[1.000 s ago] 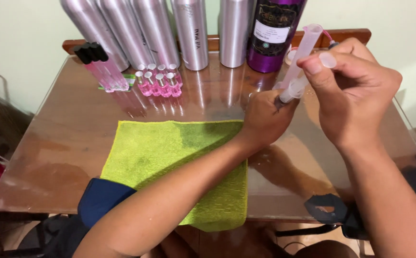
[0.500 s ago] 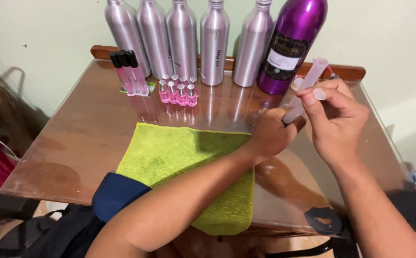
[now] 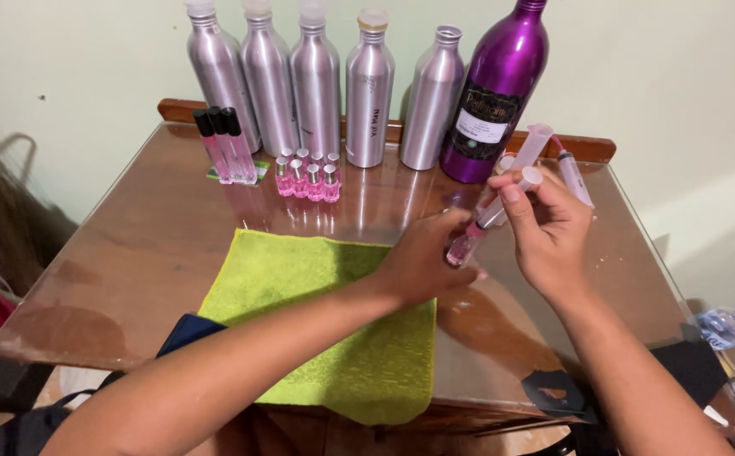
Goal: Filling small perfume sample vials from larger bottles using syringes.
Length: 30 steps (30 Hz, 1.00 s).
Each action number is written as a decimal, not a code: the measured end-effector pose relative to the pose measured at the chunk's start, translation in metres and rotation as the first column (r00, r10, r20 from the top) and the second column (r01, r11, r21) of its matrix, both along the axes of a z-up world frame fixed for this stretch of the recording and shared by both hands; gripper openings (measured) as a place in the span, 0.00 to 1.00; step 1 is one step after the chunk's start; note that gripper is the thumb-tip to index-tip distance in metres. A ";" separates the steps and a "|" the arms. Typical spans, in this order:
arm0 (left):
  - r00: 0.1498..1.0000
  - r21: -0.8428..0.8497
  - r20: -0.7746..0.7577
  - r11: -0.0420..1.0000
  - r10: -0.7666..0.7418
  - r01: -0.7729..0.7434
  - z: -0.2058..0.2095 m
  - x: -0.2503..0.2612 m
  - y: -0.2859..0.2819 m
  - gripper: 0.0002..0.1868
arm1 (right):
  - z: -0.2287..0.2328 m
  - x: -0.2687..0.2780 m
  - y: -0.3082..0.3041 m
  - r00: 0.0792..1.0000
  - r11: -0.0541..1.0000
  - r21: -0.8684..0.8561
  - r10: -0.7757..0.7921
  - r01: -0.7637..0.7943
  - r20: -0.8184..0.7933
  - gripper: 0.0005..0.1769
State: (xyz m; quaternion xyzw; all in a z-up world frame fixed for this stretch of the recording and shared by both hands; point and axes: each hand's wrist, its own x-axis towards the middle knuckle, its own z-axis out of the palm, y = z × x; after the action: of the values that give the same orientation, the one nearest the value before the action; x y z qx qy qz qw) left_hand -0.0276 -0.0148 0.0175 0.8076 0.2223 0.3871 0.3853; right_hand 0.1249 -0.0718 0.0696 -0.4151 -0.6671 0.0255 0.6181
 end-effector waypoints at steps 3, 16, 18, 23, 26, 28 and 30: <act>0.992 0.148 -0.113 0.988 0.056 -0.039 -0.014 -0.009 0.009 0.36 | 0.001 -0.012 -0.002 0.999 0.999 -0.028 0.037 -0.038 -0.037 0.10; 0.963 0.219 -0.260 0.976 0.070 -0.011 -0.016 -0.001 0.018 0.10 | -0.001 0.014 -0.005 0.640 0.744 -0.160 0.421 -0.649 -0.642 0.19; 0.955 0.172 -0.295 0.985 0.037 0.015 -0.014 0.001 0.014 0.09 | 0.010 0.010 -0.010 0.654 0.732 -0.147 0.475 -0.665 -0.589 0.22; 0.979 0.278 -0.202 0.958 -0.009 0.066 -0.031 0.009 0.011 0.14 | 0.009 0.024 -0.017 0.721 0.857 -0.239 0.198 -0.456 -0.664 0.27; 0.966 0.248 -0.258 0.966 -0.008 0.074 -0.026 0.008 0.009 0.17 | -0.003 0.048 -0.021 0.683 0.858 -0.213 0.197 -0.468 -0.703 0.18; 0.966 0.267 -0.257 0.962 0.008 0.063 -0.031 0.012 0.011 0.19 | 0.000 0.046 -0.022 0.714 0.873 -0.233 0.169 -0.428 -0.680 0.17; 0.966 0.289 -0.257 0.956 0.024 0.053 -0.032 0.014 0.011 0.20 | 0.001 0.045 -0.024 0.743 0.888 -0.248 0.141 -0.387 -0.655 0.18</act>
State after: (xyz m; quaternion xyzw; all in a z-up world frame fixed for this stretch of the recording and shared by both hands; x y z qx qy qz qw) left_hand -0.0137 -0.0038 -0.0148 0.9008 0.2047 0.3046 0.2320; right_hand 0.1702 -0.0955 0.0702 -0.3908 -0.4622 0.3738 0.7028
